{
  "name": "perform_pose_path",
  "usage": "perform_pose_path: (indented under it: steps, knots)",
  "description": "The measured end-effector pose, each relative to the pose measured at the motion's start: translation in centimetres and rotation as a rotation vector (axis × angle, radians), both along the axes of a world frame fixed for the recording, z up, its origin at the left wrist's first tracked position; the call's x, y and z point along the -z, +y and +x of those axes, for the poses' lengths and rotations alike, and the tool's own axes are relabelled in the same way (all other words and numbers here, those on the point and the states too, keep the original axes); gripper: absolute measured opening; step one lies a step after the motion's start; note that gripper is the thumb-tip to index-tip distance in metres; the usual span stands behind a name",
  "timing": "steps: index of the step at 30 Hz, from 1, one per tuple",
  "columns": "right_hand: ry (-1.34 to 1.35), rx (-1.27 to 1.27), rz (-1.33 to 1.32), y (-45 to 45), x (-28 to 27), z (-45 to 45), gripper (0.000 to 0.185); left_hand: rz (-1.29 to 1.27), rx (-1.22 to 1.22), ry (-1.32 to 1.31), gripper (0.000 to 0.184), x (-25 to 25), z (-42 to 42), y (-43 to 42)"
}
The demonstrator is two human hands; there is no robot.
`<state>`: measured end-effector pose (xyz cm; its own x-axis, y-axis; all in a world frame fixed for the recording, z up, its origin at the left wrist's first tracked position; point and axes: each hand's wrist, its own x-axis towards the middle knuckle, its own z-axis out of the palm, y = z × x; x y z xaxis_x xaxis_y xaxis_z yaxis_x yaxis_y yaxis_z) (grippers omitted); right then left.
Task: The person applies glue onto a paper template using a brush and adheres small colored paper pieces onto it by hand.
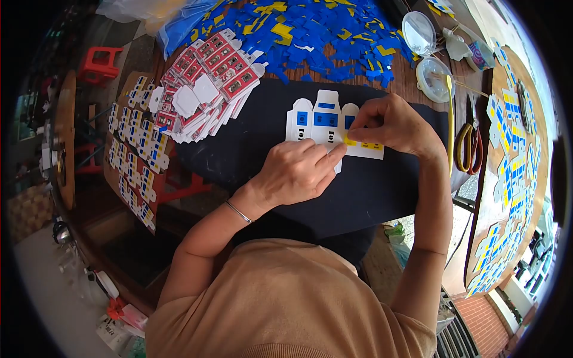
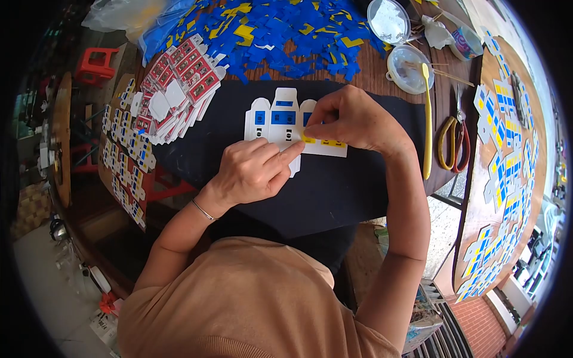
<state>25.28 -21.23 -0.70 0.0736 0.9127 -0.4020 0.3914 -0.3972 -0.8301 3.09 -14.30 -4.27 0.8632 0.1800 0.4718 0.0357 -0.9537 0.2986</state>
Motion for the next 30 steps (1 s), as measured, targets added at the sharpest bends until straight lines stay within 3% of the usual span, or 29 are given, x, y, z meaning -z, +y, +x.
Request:
perform_pose_path:
  steps: [11, 18, 22, 26, 30]
  knots:
    - [0.056, 0.000, 0.066, 0.0, 0.0, 1.2, 0.016, 0.028, -0.015, 0.005, 0.040, 0.1, 0.0, -0.1]
    - [0.144, 0.359, 0.271, -1.0, -2.1, 2.3, 0.015, 0.000, -0.007, -0.022, 0.036, 0.1, 0.1, -0.1]
    - [0.161, 0.503, 0.446, -0.4, 0.5, 3.5, 0.014, -0.024, -0.006, -0.030, 0.035, -0.1, 0.0, 0.0]
    - [-0.504, 0.431, 0.511, 0.5, 0.6, 3.5, 0.016, -0.041, -0.001, -0.051, 0.033, 0.1, -0.1, 0.0]
    - [-0.595, 0.376, 0.490, 3.1, 0.6, 2.2, 0.018, -0.058, 0.016, -0.090, 0.034, -0.2, -0.2, 0.1]
